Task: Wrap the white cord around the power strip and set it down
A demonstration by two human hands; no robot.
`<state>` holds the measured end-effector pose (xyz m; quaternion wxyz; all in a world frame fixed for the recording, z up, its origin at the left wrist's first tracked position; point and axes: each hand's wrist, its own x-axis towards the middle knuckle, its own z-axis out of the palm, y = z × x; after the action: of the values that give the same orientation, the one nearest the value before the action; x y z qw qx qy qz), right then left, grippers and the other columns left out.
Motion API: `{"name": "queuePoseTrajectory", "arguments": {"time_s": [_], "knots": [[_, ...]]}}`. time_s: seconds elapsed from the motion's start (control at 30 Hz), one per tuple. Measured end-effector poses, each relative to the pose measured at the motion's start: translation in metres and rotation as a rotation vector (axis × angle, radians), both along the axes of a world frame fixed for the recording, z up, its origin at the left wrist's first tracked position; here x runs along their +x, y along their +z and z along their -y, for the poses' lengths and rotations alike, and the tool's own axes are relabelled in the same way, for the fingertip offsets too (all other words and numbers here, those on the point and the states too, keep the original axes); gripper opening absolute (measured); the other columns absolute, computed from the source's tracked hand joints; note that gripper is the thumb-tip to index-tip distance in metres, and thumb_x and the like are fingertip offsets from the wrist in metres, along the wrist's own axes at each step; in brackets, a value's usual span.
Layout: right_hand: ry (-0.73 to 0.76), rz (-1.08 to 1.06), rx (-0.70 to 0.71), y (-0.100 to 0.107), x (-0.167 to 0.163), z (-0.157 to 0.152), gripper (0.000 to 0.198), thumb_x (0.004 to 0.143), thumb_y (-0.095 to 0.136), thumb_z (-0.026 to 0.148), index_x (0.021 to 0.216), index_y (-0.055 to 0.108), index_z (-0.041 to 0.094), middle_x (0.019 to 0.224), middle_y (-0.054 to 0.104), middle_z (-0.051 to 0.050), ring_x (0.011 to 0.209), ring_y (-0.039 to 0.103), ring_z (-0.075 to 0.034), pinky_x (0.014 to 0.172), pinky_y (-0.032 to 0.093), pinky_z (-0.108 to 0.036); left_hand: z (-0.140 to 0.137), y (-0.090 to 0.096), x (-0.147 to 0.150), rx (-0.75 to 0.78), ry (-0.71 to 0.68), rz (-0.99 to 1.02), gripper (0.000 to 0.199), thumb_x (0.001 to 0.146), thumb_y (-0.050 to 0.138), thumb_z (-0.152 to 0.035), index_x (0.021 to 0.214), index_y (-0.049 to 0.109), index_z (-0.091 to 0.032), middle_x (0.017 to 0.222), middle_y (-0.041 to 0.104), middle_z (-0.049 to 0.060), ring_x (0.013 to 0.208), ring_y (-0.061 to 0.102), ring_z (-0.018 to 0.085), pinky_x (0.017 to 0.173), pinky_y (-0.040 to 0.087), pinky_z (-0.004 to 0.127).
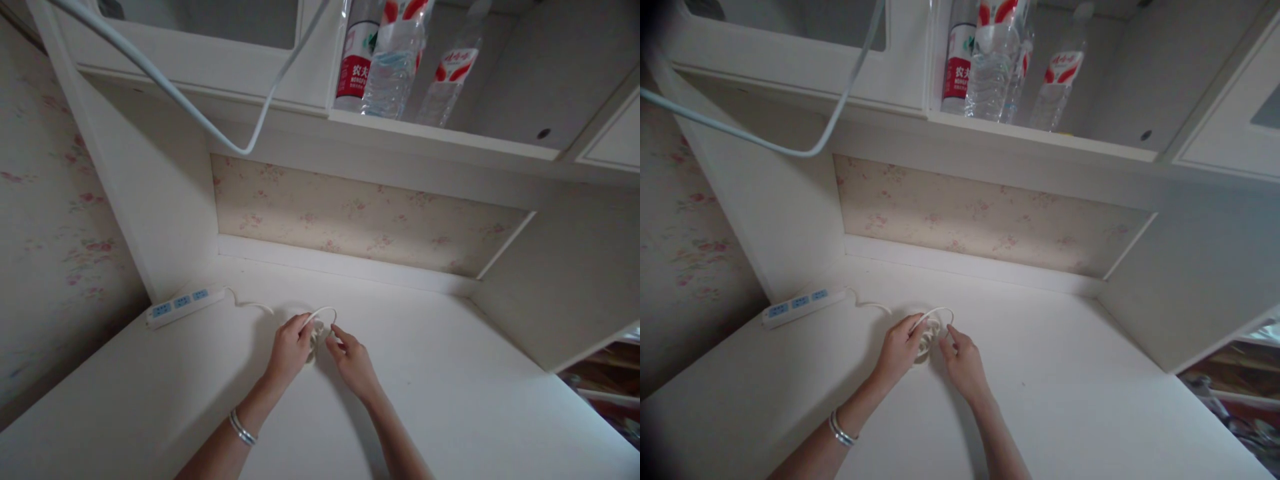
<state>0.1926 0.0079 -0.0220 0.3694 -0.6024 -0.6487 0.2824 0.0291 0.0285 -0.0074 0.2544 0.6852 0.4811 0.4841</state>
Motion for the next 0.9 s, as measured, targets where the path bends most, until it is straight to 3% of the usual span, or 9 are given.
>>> {"name": "queuePoseTrajectory", "arguments": {"time_s": [0.13,0.27,0.37,0.43,0.5,0.57,0.73,0.9], "knots": [[0.017,0.030,0.154,-0.007,-0.005,-0.008,0.050,0.088,0.045,0.050,0.125,0.055,0.017,0.115,0.061,-0.013,0.103,0.056,-0.024,0.090,0.042,-0.036,0.001,0.003,0.000,-0.162,-0.139,0.107,0.035,0.089,0.043,-0.044,0.095,0.064,-0.018,0.076,0.067,0.002,0.065,0.058,0.014,0.060,0.043,0.022],[0.112,0.019,0.216,0.004,-0.003,-0.009,0.038,0.093,0.037,0.045,0.103,0.065,0.021,0.096,0.066,-0.007,0.093,0.057,-0.020,0.085,0.042,-0.031,0.000,0.003,-0.006,-0.146,-0.208,0.089,0.035,0.090,0.042,-0.043,0.099,0.063,-0.017,0.083,0.068,0.004,0.075,0.060,0.016,0.067,0.045,0.023],[0.164,-0.083,0.184,0.019,0.007,-0.008,0.038,0.092,0.038,0.046,0.101,0.063,0.020,0.091,0.064,-0.005,0.084,0.057,-0.016,0.077,0.043,-0.027,-0.002,0.003,-0.012,-0.062,-0.251,0.004,0.033,0.090,0.044,-0.039,0.110,0.061,-0.018,0.104,0.066,0.007,0.092,0.059,0.017,0.081,0.044,0.025],[0.191,-0.141,0.052,0.029,0.018,-0.007,0.041,0.091,0.038,0.050,0.099,0.062,0.018,0.078,0.060,-0.002,0.071,0.054,-0.014,0.064,0.042,-0.024,-0.002,0.004,-0.015,-0.029,-0.264,-0.074,0.033,0.089,0.046,-0.037,0.113,0.059,-0.020,0.108,0.065,0.007,0.095,0.058,0.018,0.084,0.043,0.027],[0.243,-0.158,-0.128,0.038,0.031,-0.007,0.046,0.090,0.036,0.056,0.093,0.059,0.017,0.066,0.053,0.001,0.058,0.047,-0.012,0.052,0.036,-0.022,-0.001,0.006,-0.017,0.002,-0.251,-0.172,0.032,0.089,0.046,-0.038,0.112,0.060,-0.021,0.105,0.065,0.006,0.095,0.057,0.018,0.085,0.042,0.029],[0.318,-0.094,-0.217,0.047,0.044,-0.006,0.047,0.088,0.036,0.059,0.087,0.057,0.017,0.063,0.050,0.003,0.055,0.044,-0.011,0.049,0.033,-0.022,0.001,0.009,-0.018,0.049,-0.241,-0.287,0.030,0.090,0.044,-0.040,0.104,0.063,-0.021,0.099,0.066,0.005,0.093,0.057,0.019,0.085,0.041,0.031],[0.338,0.311,-0.046,0.056,0.088,-0.006,0.045,0.089,0.036,0.058,0.071,0.054,0.020,0.063,0.050,0.002,0.061,0.046,-0.014,0.059,0.035,-0.026,-0.004,0.013,-0.023,0.134,-0.161,-0.502,0.034,0.094,0.037,-0.039,0.084,0.065,-0.022,0.082,0.066,0.004,0.085,0.056,0.018,0.084,0.037,0.032],[0.166,0.455,-0.088,0.041,0.160,-0.003,0.044,0.090,0.032,0.056,0.069,0.051,0.022,0.059,0.051,0.001,0.059,0.048,-0.016,0.060,0.035,-0.028,-0.023,0.006,-0.036,0.157,0.021,-0.611,0.030,0.092,0.042,-0.038,0.078,0.063,-0.021,0.079,0.066,0.005,0.080,0.057,0.019,0.077,0.037,0.031]]}}
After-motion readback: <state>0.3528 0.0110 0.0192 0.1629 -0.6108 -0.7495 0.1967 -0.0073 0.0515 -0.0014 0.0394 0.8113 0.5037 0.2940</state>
